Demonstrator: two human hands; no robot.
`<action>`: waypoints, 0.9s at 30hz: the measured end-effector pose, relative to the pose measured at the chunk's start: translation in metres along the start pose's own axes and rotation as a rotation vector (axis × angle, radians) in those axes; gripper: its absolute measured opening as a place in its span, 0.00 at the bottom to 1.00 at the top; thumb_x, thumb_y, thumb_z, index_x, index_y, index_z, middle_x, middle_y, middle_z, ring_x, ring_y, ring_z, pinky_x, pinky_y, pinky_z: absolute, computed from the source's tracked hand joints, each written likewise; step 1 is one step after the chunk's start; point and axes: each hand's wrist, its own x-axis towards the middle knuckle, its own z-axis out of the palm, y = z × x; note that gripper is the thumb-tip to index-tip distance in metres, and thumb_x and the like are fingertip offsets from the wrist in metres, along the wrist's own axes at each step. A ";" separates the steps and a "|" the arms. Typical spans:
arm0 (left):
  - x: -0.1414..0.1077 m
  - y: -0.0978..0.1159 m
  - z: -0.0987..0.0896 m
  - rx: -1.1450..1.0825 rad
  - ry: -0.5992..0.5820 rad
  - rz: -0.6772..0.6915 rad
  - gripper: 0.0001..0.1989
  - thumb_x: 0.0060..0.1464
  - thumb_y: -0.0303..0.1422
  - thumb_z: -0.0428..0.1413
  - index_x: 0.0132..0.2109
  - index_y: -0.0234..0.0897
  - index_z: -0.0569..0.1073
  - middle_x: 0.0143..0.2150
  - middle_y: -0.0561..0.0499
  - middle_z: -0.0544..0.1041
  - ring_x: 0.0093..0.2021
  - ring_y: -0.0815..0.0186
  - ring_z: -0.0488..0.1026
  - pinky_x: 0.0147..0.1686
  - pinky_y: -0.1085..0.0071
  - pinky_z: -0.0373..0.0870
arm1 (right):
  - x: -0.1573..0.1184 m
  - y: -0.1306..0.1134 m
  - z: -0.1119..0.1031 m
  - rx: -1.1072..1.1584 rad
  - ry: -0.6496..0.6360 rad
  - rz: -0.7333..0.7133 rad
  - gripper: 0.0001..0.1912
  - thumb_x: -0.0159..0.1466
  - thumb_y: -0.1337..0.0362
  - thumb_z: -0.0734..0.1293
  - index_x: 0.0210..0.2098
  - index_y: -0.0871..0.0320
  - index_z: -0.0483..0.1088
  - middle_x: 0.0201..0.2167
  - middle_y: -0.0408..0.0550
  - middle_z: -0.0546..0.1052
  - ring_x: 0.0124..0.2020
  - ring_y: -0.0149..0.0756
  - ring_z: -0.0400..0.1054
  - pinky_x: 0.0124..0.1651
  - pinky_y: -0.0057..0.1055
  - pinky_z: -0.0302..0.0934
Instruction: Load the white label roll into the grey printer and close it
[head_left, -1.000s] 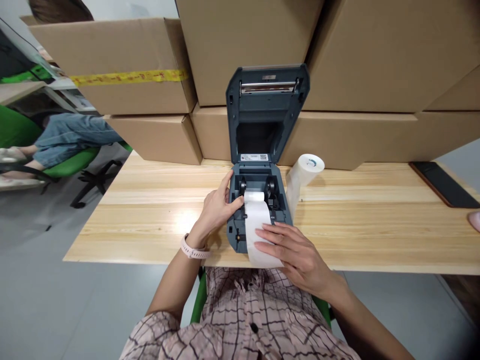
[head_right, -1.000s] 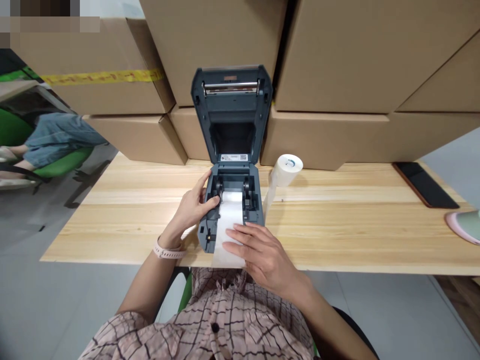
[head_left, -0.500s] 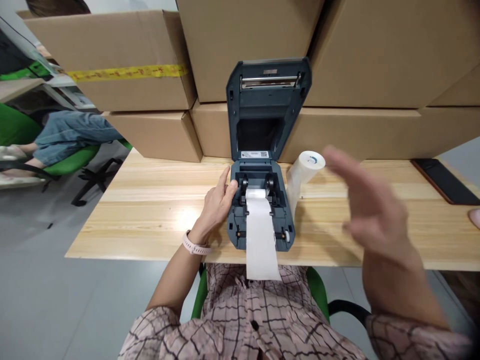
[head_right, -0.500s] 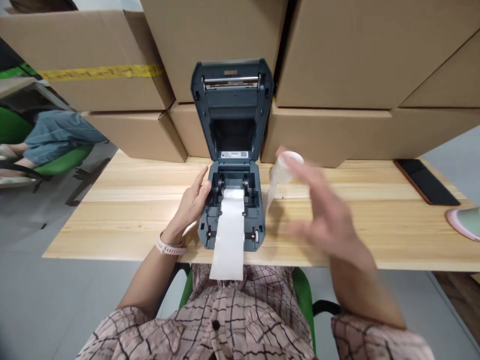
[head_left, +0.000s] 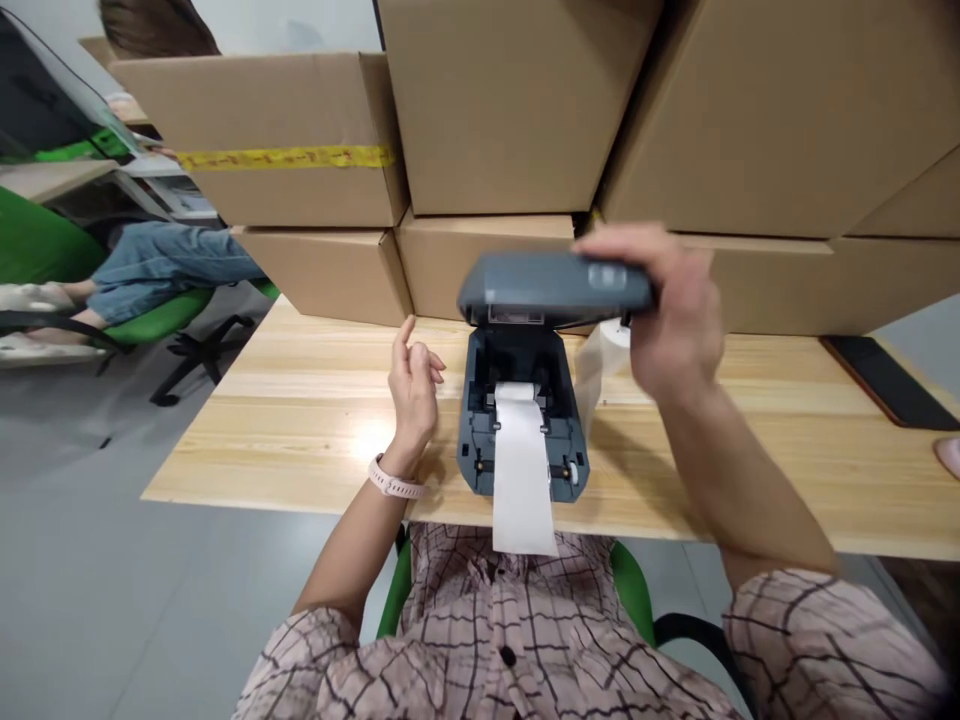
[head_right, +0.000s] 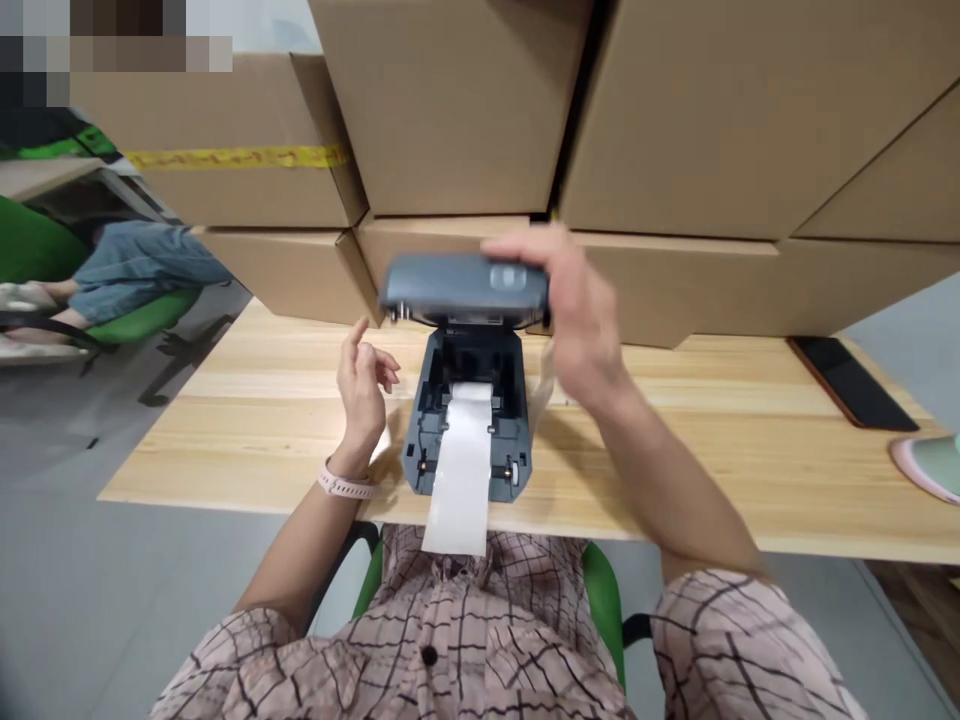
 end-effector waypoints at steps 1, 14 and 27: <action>0.000 0.003 -0.001 -0.036 0.041 0.043 0.29 0.68 0.49 0.51 0.68 0.38 0.67 0.30 0.54 0.72 0.26 0.70 0.66 0.25 0.73 0.64 | -0.024 -0.013 -0.003 0.094 0.005 -0.040 0.28 0.78 0.49 0.47 0.58 0.49 0.72 0.55 0.50 0.79 0.60 0.44 0.73 0.63 0.48 0.69; -0.096 0.041 -0.006 0.053 -0.360 -0.060 0.41 0.63 0.44 0.61 0.76 0.52 0.52 0.80 0.47 0.50 0.79 0.51 0.48 0.75 0.53 0.50 | -0.146 -0.054 0.014 -0.048 -0.147 0.048 0.20 0.73 0.68 0.58 0.61 0.54 0.71 0.62 0.53 0.76 0.68 0.44 0.65 0.72 0.52 0.53; -0.126 0.031 -0.010 0.122 -0.034 0.146 0.25 0.63 0.41 0.60 0.65 0.46 0.69 0.64 0.45 0.72 0.62 0.58 0.70 0.59 0.62 0.70 | -0.148 -0.056 0.023 -0.029 -0.044 0.071 0.20 0.70 0.70 0.59 0.58 0.52 0.73 0.62 0.49 0.77 0.67 0.44 0.68 0.72 0.53 0.55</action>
